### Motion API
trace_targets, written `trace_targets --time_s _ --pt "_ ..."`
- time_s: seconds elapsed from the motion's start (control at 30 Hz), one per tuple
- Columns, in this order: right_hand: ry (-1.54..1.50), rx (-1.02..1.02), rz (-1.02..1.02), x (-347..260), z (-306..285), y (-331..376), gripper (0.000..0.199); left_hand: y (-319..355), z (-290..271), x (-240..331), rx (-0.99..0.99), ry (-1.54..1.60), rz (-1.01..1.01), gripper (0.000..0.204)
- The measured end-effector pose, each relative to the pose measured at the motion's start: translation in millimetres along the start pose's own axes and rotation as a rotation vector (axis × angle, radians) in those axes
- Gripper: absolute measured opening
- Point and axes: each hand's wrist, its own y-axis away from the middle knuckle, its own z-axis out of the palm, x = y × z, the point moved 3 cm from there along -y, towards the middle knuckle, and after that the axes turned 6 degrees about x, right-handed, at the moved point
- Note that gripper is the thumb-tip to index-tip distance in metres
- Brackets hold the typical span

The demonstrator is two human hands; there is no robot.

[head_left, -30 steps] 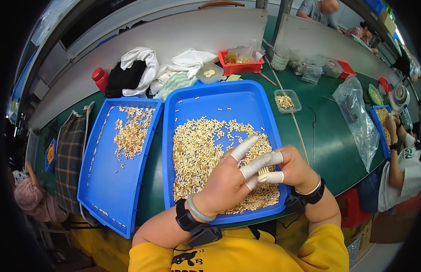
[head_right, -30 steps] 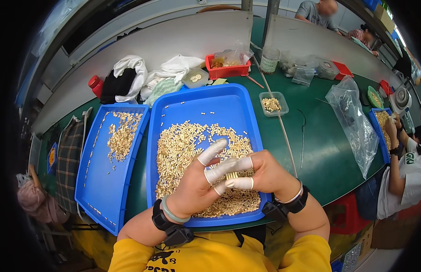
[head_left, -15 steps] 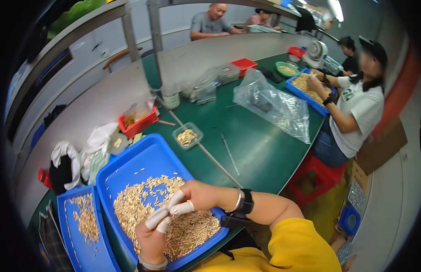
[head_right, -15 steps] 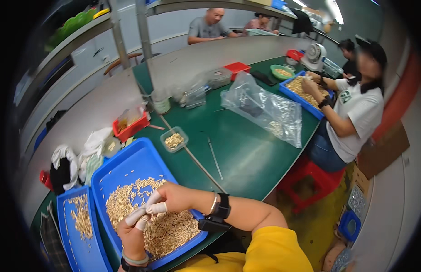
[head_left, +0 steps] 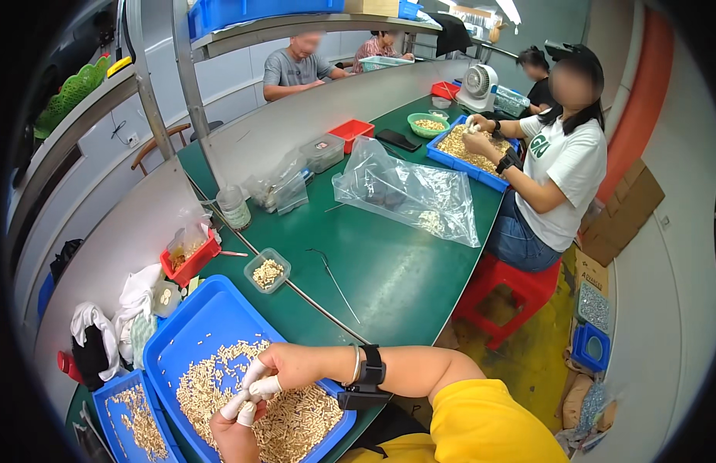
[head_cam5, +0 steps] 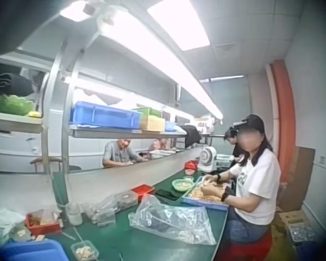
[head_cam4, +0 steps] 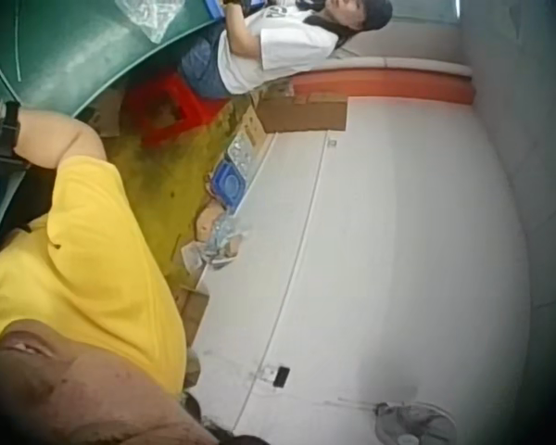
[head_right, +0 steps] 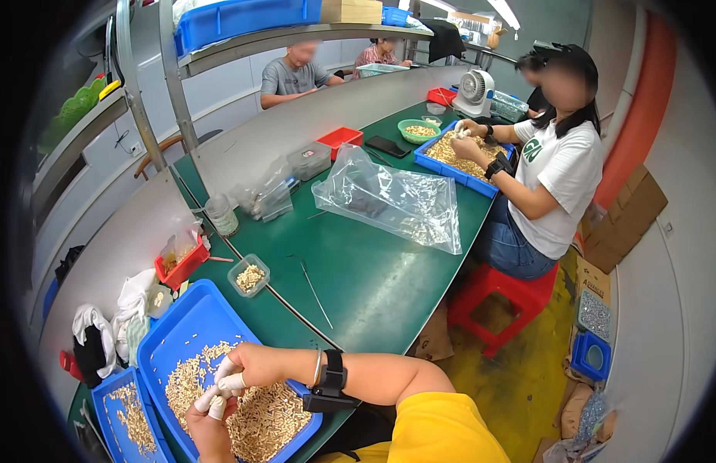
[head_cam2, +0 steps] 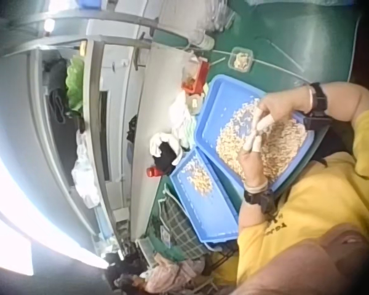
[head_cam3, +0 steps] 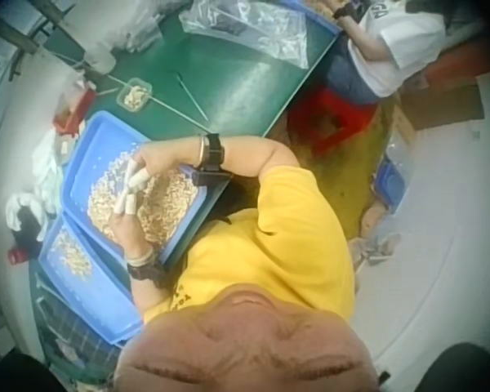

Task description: Inspecting and sorting small nuts or seeds from a tray at a production workbench.

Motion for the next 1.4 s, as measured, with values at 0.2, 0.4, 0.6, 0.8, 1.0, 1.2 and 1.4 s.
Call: trace_targets --time_s 0.2,0.4,0.6,0.8,1.0,1.2,1.4 --pt "-0.059 -0.042 0.035 5.5 -0.6 -5.2 0.019 1.9 -0.7 14.3 -0.003 -0.077 -0.076 0.020" --pt "-0.147 -0.040 0.034 9.7 3.9 -5.6 0.019 -0.4 -8.0 17.4 -0.049 -0.348 0.035 0.024" --pt "-0.060 -0.065 0.009 7.6 5.7 -3.9 0.024 0.1 -6.0 27.2 -0.005 -0.273 -0.004 0.022" --pt "-0.054 -0.074 0.058 -1.4 2.5 -0.2 0.025 -0.3 -5.0 6.8 -0.011 -0.003 -0.004 0.018" --pt "0.061 -0.088 0.053 7.0 2.6 -3.9 0.026 8.4 3.0 15.3 -0.066 0.028 0.008 0.018" --pt "0.034 -0.092 0.009 2.9 6.8 -0.1 0.025 10.6 5.2 27.3 -0.034 0.085 -0.127 0.017" --pt "0.016 -0.090 0.052 3.4 -2.6 -0.4 0.026 -0.6 4.2 23.6 -0.100 -0.084 -0.113 0.017"
